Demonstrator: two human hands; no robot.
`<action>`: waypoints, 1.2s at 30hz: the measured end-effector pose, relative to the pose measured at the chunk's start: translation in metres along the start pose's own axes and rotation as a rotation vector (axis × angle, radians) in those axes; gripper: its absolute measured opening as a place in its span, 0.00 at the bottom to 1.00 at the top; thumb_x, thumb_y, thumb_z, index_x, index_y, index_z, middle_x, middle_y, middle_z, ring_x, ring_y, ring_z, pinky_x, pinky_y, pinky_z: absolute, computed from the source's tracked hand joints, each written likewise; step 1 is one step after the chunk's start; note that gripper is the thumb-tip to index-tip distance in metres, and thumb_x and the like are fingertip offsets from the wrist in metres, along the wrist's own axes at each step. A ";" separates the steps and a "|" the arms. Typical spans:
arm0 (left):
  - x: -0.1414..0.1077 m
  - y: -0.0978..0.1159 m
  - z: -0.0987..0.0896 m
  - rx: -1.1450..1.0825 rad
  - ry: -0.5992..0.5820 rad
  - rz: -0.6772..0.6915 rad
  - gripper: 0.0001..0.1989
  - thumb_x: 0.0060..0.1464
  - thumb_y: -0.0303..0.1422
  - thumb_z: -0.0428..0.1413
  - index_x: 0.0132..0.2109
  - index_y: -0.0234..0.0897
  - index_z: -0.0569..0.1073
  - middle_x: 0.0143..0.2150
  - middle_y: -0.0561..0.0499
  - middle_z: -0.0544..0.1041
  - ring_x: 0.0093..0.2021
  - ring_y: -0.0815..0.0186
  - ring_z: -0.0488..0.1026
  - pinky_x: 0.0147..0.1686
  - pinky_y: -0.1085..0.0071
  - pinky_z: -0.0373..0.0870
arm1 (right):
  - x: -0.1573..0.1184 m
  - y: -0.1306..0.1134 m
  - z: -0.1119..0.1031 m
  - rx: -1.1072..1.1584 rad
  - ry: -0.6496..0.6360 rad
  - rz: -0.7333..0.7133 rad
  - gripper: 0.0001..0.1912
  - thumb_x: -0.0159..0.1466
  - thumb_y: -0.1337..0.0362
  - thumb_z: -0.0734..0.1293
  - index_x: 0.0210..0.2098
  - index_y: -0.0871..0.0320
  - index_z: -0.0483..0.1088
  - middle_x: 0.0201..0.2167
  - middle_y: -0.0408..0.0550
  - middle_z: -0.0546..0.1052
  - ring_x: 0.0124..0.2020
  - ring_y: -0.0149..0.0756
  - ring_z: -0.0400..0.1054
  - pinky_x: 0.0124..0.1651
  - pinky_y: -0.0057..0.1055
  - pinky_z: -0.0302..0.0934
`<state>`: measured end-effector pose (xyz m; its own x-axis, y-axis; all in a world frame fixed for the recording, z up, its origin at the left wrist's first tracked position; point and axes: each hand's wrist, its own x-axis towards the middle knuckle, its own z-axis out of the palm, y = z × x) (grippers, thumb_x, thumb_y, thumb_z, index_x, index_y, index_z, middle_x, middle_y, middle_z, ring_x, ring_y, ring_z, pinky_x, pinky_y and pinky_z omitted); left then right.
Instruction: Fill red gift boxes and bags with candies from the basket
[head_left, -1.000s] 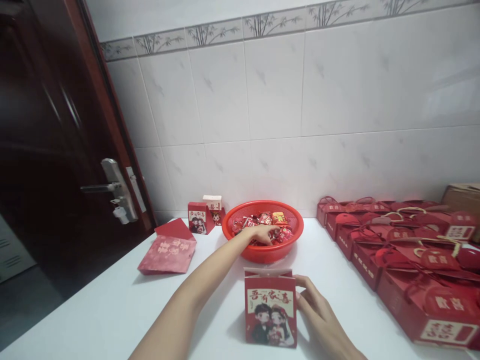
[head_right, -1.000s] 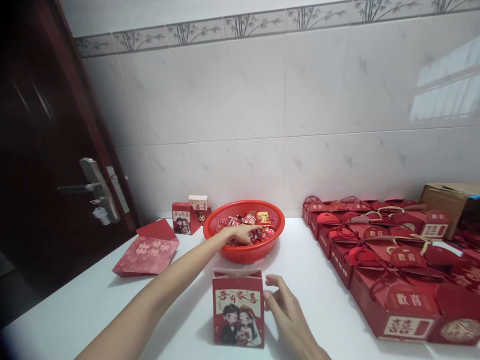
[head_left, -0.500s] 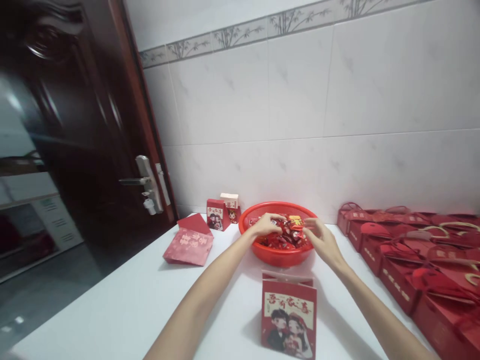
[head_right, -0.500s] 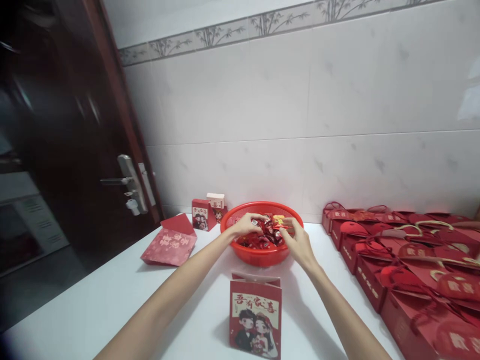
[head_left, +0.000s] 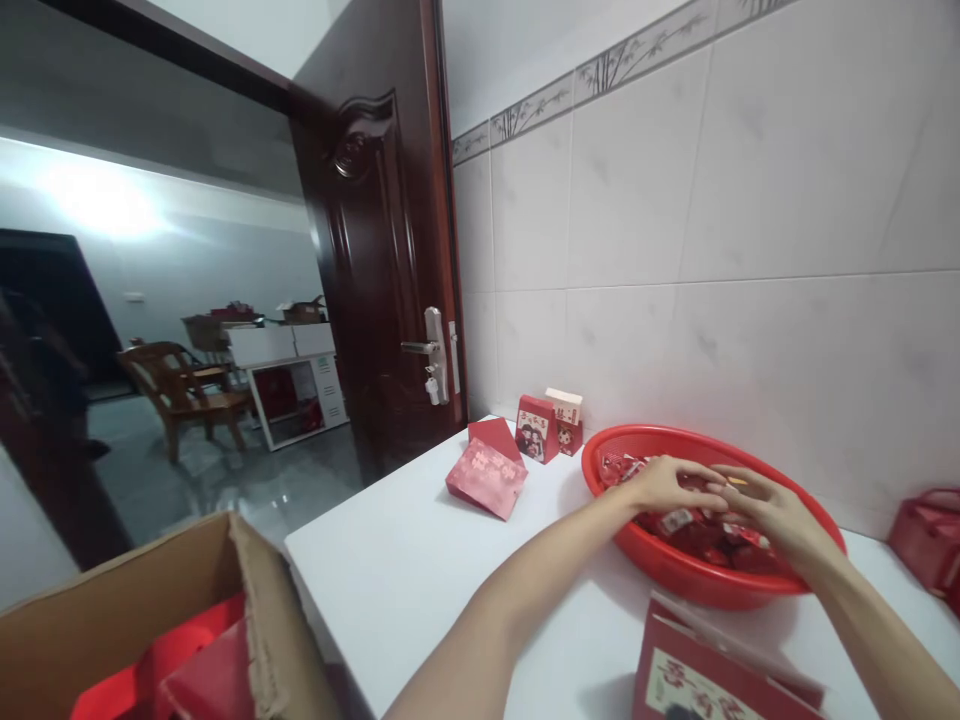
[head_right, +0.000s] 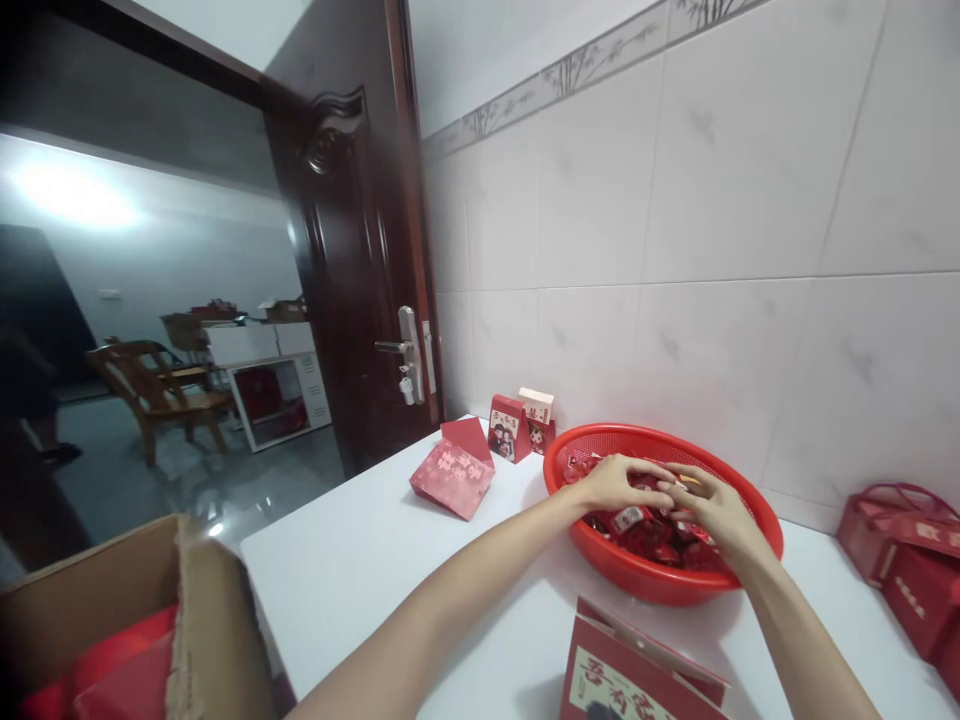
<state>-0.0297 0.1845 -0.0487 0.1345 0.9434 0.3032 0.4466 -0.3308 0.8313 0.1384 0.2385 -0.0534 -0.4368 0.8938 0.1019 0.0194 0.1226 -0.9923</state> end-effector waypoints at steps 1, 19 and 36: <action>0.000 -0.002 0.001 -0.038 0.024 -0.003 0.21 0.50 0.38 0.64 0.51 0.34 0.80 0.46 0.45 0.81 0.48 0.59 0.77 0.52 0.65 0.70 | 0.000 0.001 0.000 0.014 0.007 0.000 0.25 0.43 0.54 0.77 0.40 0.55 0.75 0.40 0.56 0.82 0.37 0.48 0.79 0.33 0.35 0.73; 0.018 -0.006 -0.014 -0.290 0.185 -0.038 0.20 0.45 0.36 0.67 0.46 0.32 0.79 0.40 0.46 0.82 0.41 0.61 0.77 0.45 0.65 0.72 | -0.005 -0.006 0.001 0.222 -0.088 -0.242 0.32 0.42 0.64 0.79 0.48 0.54 0.74 0.40 0.46 0.80 0.45 0.41 0.74 0.48 0.40 0.69; 0.009 -0.008 -0.009 0.231 -0.079 -0.002 0.10 0.51 0.27 0.58 0.41 0.34 0.80 0.42 0.47 0.83 0.43 0.60 0.78 0.46 0.69 0.71 | 0.006 -0.001 -0.002 0.360 0.369 -0.199 0.15 0.43 0.66 0.67 0.33 0.56 0.75 0.29 0.42 0.79 0.35 0.38 0.71 0.37 0.32 0.65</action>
<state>-0.0397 0.1955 -0.0487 0.1978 0.9460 0.2568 0.6365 -0.3232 0.7003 0.1378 0.2451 -0.0517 -0.0550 0.9682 0.2442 -0.3681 0.2077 -0.9063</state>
